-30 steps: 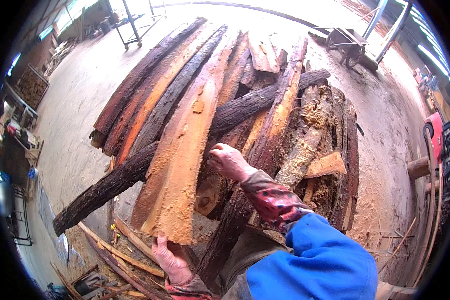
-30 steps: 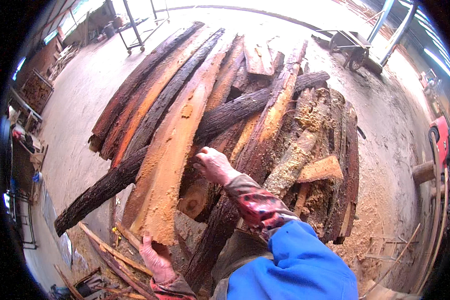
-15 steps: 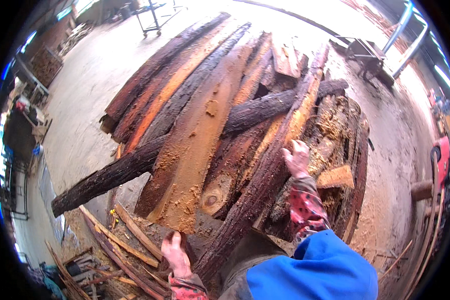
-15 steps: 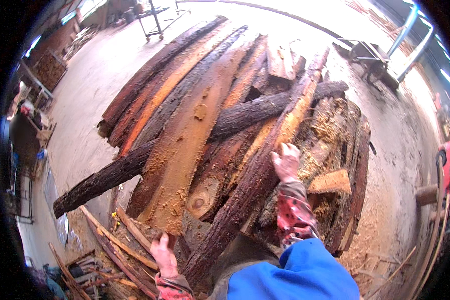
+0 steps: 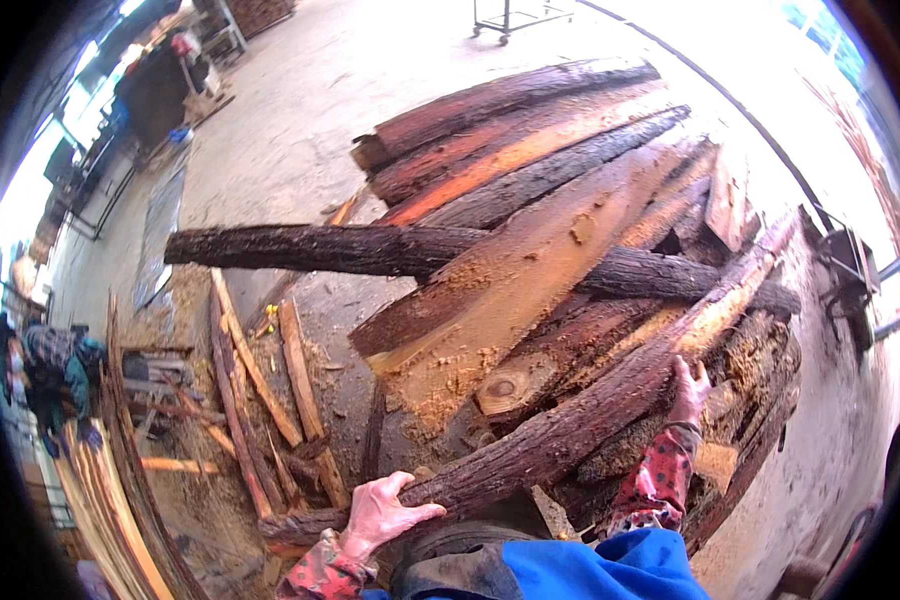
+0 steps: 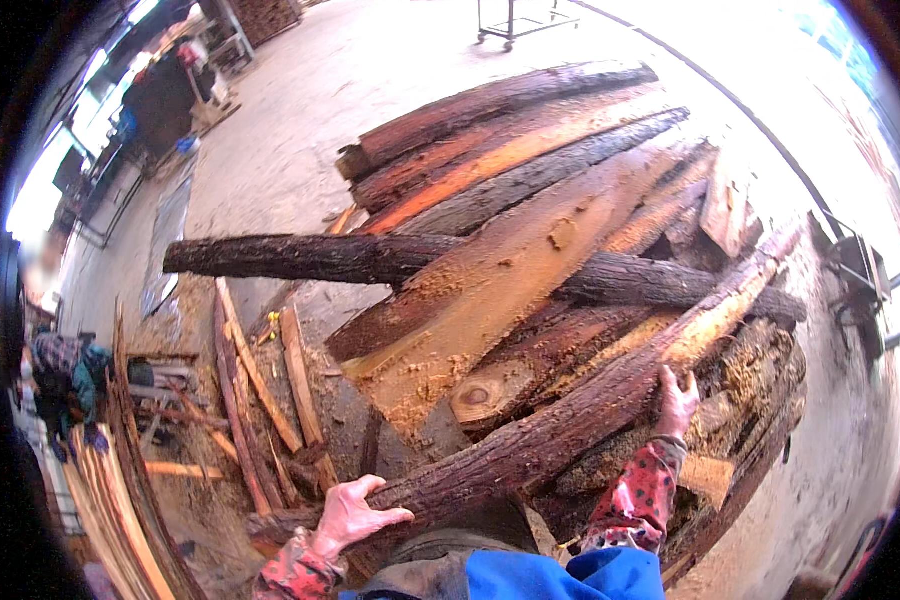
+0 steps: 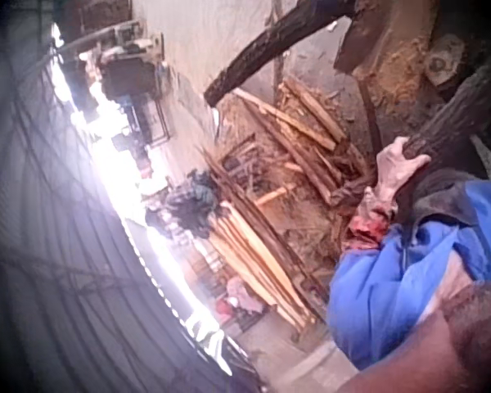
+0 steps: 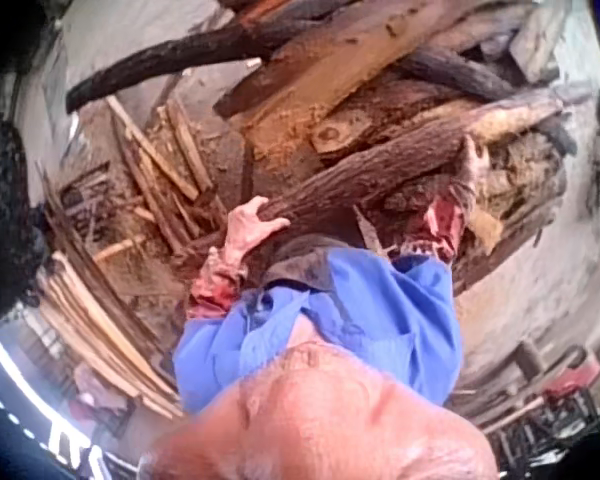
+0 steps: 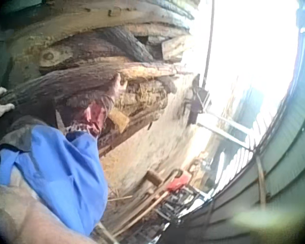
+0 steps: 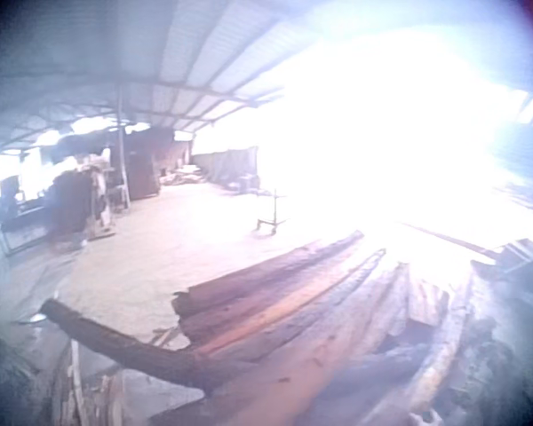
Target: The person uses a shovel to move sawdust on the floor of a workshop. Then, the person picks up several pieces of wood from the floor and stacks them onto a cart.
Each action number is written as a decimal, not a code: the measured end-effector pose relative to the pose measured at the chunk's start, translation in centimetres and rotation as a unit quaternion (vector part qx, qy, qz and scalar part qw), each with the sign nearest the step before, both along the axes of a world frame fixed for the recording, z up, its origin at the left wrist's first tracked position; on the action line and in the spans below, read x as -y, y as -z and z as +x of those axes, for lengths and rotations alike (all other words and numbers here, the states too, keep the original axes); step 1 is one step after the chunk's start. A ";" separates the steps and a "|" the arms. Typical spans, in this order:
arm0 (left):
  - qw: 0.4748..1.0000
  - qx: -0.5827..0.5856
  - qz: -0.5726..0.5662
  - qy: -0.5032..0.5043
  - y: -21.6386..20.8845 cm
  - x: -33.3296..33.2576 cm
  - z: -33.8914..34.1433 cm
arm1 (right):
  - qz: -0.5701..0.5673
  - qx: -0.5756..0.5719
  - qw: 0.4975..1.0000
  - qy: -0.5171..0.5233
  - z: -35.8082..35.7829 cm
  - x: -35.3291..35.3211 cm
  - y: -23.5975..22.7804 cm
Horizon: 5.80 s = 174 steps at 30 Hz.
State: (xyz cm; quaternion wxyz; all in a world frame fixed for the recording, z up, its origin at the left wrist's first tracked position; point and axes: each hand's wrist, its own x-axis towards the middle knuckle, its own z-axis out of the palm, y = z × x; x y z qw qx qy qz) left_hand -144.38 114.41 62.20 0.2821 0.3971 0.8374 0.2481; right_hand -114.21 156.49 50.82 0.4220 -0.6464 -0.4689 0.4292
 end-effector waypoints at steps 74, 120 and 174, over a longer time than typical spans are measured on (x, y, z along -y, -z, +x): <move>0.993 -0.069 0.066 -0.068 -14.2 -5.6 -43.3 | 0.395 0.396 0.548 -0.622 -54.7 15.3 -9.6; 0.997 -0.023 0.072 -0.019 0.4 -18.5 -33.4 | 0.412 0.218 0.587 -0.662 -42.6 26.2 -6.8; 0.907 0.182 0.307 -0.225 1.5 -5.2 -20.8 | -0.164 -0.379 0.894 -0.174 -21.7 21.0 -3.8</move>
